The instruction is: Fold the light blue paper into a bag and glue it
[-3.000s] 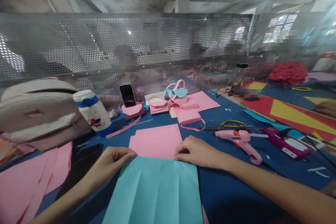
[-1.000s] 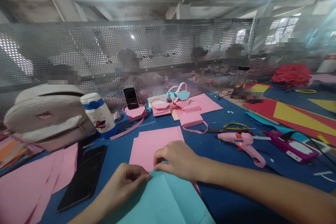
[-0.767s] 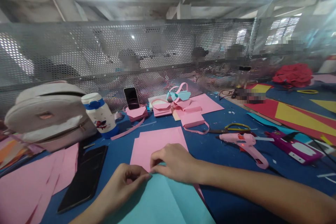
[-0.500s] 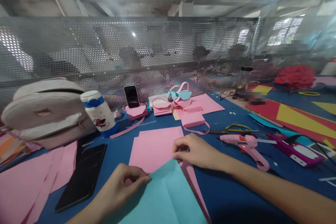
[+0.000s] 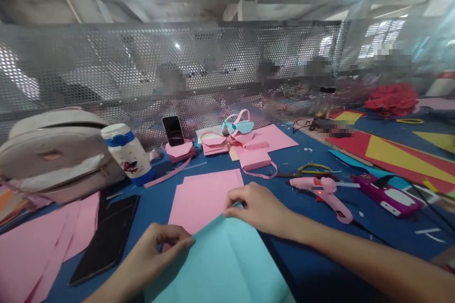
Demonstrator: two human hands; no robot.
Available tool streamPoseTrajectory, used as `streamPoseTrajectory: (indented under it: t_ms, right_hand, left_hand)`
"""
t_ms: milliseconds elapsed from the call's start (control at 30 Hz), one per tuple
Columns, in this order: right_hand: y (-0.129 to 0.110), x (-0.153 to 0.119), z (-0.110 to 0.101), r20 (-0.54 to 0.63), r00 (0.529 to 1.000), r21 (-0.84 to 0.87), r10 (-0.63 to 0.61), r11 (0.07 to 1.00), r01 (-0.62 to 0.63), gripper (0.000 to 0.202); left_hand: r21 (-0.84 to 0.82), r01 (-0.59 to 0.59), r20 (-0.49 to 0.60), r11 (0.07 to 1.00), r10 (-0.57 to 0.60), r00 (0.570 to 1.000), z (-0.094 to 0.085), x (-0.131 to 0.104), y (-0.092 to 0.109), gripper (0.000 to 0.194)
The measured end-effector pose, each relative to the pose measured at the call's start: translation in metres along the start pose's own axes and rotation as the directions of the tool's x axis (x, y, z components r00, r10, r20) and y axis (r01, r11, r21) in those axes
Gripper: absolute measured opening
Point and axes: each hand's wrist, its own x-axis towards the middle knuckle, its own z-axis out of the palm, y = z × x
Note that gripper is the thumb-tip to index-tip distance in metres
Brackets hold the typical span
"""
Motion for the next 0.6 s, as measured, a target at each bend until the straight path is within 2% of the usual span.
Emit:
streamPoseTrajectory:
  t_ms: [167, 333, 500, 600]
  right_hand:
    - [0.015, -0.009, -0.019, -0.020, 0.998, 0.081, 0.067, 0.995, -0.065, 0.018]
    - [0.026, -0.017, -0.024, 0.001, 0.993, 0.133, 0.118, 0.984, -0.117, 0.019]
    - [0.030, -0.019, -0.018, 0.022, 0.990, 0.226, 0.141, 0.964, -0.142, 0.024]
    - [0.033, -0.019, -0.012, 0.031, 0.990, 0.253, 0.140, 0.957, -0.143, 0.025]
  left_hand:
    - [0.062, 0.021, -0.069, 0.998, -0.017, 0.997, -0.011, -0.020, -0.011, 0.047]
    - [0.031, 0.071, -0.162, 0.997, -0.065, 0.985, -0.014, -0.032, -0.017, 0.047]
    - [-0.203, 0.129, -0.130, 0.971, -0.158, 0.979, -0.020, -0.022, -0.021, 0.055]
    - [-0.291, 0.098, -0.187, 0.952, -0.157, 0.970, -0.023, -0.013, -0.026, 0.056]
